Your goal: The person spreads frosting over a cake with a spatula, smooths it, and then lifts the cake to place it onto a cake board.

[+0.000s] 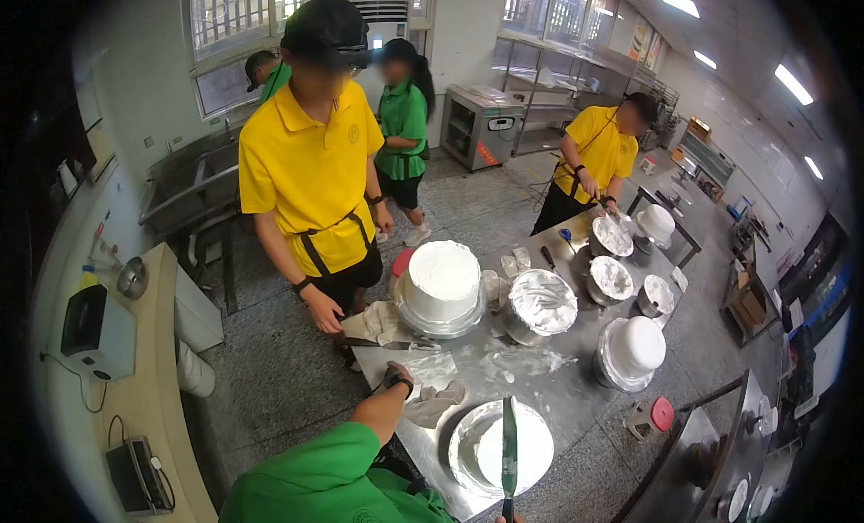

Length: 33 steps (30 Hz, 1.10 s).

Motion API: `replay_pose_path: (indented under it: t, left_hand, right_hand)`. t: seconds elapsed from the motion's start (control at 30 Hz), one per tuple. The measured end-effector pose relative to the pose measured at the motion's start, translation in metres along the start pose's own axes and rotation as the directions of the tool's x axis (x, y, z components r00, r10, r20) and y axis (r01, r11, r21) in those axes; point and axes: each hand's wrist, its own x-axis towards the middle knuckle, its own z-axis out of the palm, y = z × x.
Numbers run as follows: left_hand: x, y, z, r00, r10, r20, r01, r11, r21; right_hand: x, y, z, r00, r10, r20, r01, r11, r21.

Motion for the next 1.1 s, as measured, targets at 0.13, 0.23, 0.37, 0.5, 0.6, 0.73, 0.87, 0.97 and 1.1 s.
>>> replay_pose_path:
  t: [0.13,0.23,0.37,0.5,0.6,0.73,0.87,0.97,1.1]
  left_hand:
    - [-0.011,-0.005,-0.010,0.977,0.205,-0.064,-0.157,0.884,0.440]
    - [-0.068,0.021,-0.054,0.983,0.182,0.026,-0.179,0.913,0.368]
    - [-0.043,0.004,-0.041,0.931,0.360,-0.057,-0.282,0.812,0.511]
    - [-0.037,-0.006,-0.038,0.931,0.361,0.043,-0.350,0.859,0.373]
    - [-0.050,-0.006,-0.049,0.657,0.754,-0.015,-0.727,0.638,0.253]
    - [-0.086,-0.001,-0.071,0.522,0.853,0.027,-0.822,0.511,-0.254]
    - [-0.106,0.041,-0.110,0.555,0.832,0.007,-0.768,0.516,-0.379]
    - [-0.156,0.098,-0.168,0.389,0.921,-0.023,-0.896,0.372,-0.244]
    - [-0.167,0.148,-0.198,0.300,0.951,-0.068,-0.951,0.293,-0.099]
  right_hand:
    - [-0.006,0.008,-0.002,0.999,0.017,0.035,-0.016,0.999,-0.037]
    - [-0.012,0.010,-0.008,1.000,0.010,0.022,-0.008,0.998,-0.060]
    - [-0.016,0.027,-0.011,0.997,0.057,-0.046,-0.056,0.998,0.013]
    - [-0.017,0.024,-0.022,0.996,0.081,-0.038,-0.083,0.995,-0.062]
    - [-0.022,0.035,-0.027,0.998,0.026,-0.062,-0.032,0.995,-0.093]
    - [-0.025,0.051,-0.032,0.998,0.045,-0.032,-0.047,0.997,-0.055]
    - [-0.020,0.084,-0.024,0.991,0.131,-0.018,-0.127,0.981,0.147]
    - [-0.006,0.061,-0.027,0.995,0.102,0.017,-0.103,0.991,0.090]
    - [0.004,0.073,-0.019,0.997,0.082,0.002,-0.082,0.987,0.137]
